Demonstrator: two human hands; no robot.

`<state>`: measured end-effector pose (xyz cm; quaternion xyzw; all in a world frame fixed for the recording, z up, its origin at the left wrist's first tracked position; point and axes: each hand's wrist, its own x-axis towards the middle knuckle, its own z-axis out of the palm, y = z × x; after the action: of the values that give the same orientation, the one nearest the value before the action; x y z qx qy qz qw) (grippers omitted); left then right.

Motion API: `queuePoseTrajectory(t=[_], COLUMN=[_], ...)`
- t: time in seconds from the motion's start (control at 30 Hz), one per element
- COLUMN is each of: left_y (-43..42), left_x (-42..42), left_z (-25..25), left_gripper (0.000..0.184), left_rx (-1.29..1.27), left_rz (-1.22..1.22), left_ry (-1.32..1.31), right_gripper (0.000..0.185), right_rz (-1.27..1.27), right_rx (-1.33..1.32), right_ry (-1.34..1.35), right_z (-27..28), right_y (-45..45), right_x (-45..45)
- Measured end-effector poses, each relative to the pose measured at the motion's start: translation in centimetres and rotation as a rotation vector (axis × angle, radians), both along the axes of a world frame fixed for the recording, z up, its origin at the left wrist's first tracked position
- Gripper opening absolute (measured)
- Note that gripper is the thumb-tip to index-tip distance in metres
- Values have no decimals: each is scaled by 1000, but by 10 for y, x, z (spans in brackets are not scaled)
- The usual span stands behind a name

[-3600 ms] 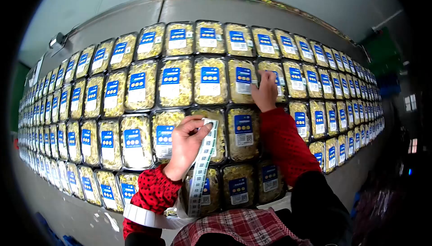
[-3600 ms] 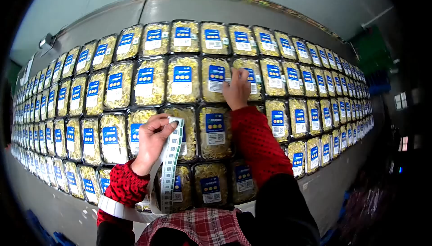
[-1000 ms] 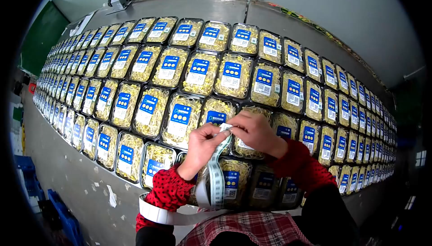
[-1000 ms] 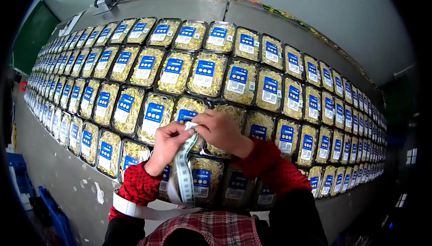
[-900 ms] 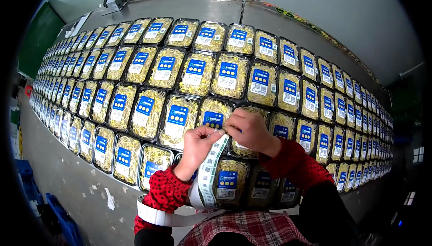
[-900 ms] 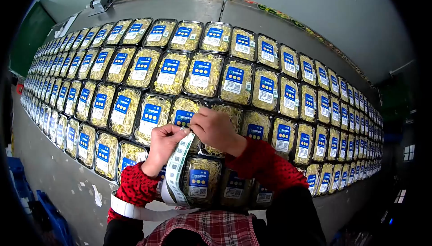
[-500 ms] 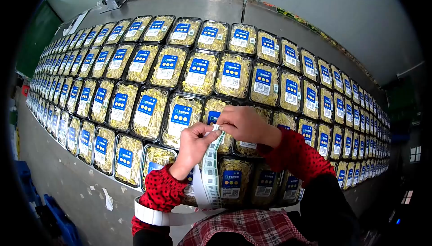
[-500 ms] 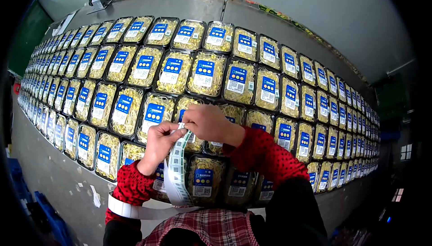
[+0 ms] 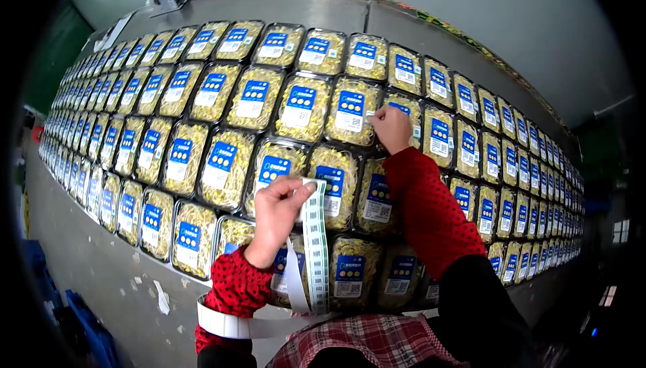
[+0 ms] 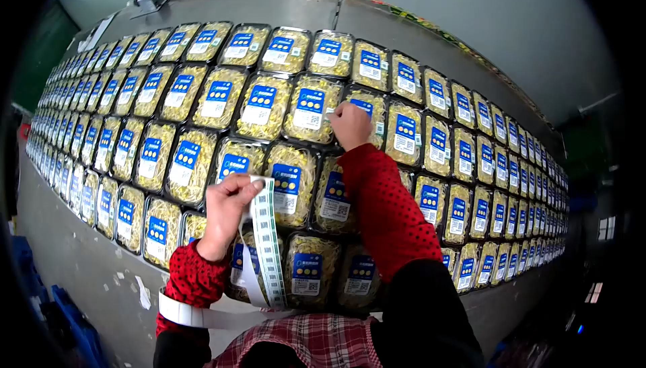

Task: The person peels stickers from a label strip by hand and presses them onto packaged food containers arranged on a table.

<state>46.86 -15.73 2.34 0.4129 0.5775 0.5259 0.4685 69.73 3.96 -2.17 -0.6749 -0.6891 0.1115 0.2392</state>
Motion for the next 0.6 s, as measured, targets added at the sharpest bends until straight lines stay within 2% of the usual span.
queuePoseTrajectory(t=[0.03, 0.1, 0.17, 0.23, 0.27, 0.33, 0.43, 0.47, 0.6], left_y=[1, 3, 3, 3, 2, -1, -5, -7, -11], left_x=[-7, -17, -21, -21, -22, -21, -27, -27, -33], left_z=[3, 6, 11, 14, 15, 19, 16, 18, 13], left_gripper=[12, 14, 13, 14, 15, 18, 14, 14, 14], left_rx=[-16, -48, -8, -12, -55, -108, -142, -146, -149], left_rz=[12, 26, 13, -8, -11, 13, 38, 33, 9], left_ry=[18, 42, 6, 1, -60, -141, -136, -143, -97], right_gripper=[33, 34, 24, 16, 16, 16, 15, 13, 14], right_rz=[-36, 156, 641, 956, 951, 1167, 1137, 1094, 1103], right_rx=[-14, -100, -285, -286, -282, -249, -358, -528, -673], right_ry=[-220, -120, 432, 436, 436, 271, 317, 379, 368], right_z=[4, 29, 52, 89, 90, 92, 97, 103, 107], right_y=[1, -7, -46, -84, -87, -89, -94, -93, -90], right_x=[-2, -4, -36, -69, -75, -83, -88, -87, -90])
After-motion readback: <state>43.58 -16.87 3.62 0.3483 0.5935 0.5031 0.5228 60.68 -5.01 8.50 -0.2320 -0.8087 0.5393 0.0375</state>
